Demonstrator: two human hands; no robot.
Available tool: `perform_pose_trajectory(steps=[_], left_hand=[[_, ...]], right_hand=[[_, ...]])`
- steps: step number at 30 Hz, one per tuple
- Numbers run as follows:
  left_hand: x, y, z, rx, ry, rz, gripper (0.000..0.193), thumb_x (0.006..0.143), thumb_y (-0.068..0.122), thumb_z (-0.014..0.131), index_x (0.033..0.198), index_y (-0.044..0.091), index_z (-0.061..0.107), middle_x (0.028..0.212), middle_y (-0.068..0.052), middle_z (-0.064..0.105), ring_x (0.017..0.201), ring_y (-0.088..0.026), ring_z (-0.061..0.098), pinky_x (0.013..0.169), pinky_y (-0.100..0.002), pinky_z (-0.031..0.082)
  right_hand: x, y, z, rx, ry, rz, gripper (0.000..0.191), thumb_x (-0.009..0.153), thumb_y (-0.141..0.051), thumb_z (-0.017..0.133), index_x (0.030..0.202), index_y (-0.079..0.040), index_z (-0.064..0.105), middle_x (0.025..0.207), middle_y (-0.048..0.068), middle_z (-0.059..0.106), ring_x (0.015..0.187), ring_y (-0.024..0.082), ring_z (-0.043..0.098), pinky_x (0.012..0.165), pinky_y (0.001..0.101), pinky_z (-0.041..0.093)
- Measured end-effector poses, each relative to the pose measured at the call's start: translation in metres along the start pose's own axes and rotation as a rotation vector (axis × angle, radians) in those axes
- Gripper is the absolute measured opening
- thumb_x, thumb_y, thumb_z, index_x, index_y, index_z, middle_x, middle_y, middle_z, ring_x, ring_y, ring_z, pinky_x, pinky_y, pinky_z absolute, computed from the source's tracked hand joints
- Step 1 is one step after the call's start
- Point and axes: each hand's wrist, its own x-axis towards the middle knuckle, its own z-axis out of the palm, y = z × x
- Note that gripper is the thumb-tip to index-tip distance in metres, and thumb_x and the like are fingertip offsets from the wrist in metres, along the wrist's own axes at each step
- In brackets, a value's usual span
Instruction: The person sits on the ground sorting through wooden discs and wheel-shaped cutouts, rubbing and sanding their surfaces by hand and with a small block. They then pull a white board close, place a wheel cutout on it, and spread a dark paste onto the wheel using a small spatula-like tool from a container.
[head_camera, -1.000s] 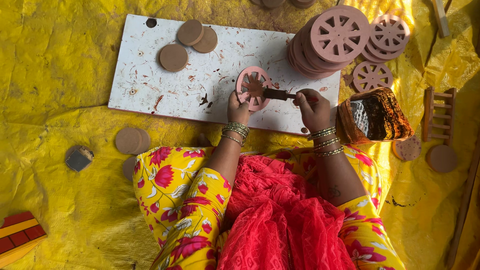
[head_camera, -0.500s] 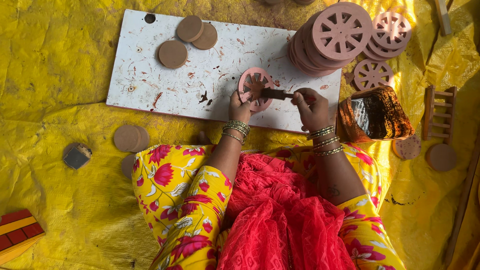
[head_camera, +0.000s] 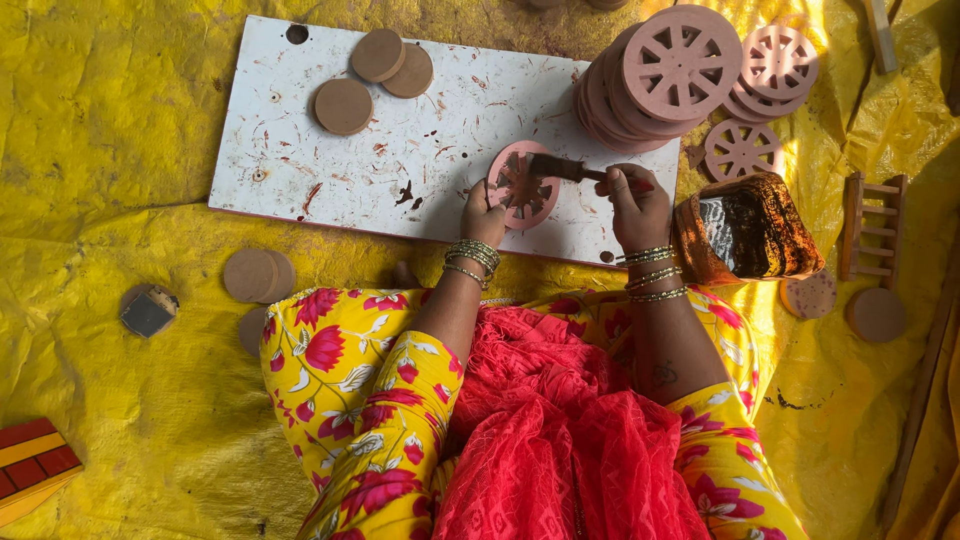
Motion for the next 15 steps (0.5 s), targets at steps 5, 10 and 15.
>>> perform_pose_trajectory(steps=[5,10,15], left_hand=[[0.000,0.001,0.001,0.013,-0.002,0.001,0.047,0.087,-0.013,0.051,0.130,0.003,0.057,0.121,-0.008,0.070,0.111,-0.016,0.069,0.096,-0.031,0.054],[0.001,-0.002,0.001,0.062,0.010,-0.040,0.043,0.089,-0.010,0.051,0.129,0.005,0.056,0.120,-0.008,0.070,0.110,-0.017,0.070,0.093,-0.032,0.058],[0.000,-0.003,0.000,0.237,0.036,0.064,0.047,0.088,-0.008,0.058,0.133,0.004,0.055,0.119,-0.011,0.070,0.109,-0.021,0.069,0.095,-0.034,0.054]], right_hand=[[-0.006,-0.004,0.002,-0.034,-0.033,-0.118,0.027,0.107,-0.021,0.066,0.114,0.005,0.067,0.095,0.009,0.075,0.090,0.014,0.072,0.081,0.0279,0.058],[-0.016,-0.013,0.018,-0.156,-0.152,-0.208,0.026,0.106,-0.020,0.066,0.111,0.006,0.069,0.092,0.010,0.075,0.088,0.015,0.071,0.079,0.0282,0.055],[-0.006,-0.013,0.008,-0.028,-0.068,-0.115,0.028,0.107,-0.022,0.064,0.113,0.005,0.067,0.096,0.009,0.075,0.090,0.014,0.072,0.081,0.0268,0.057]])
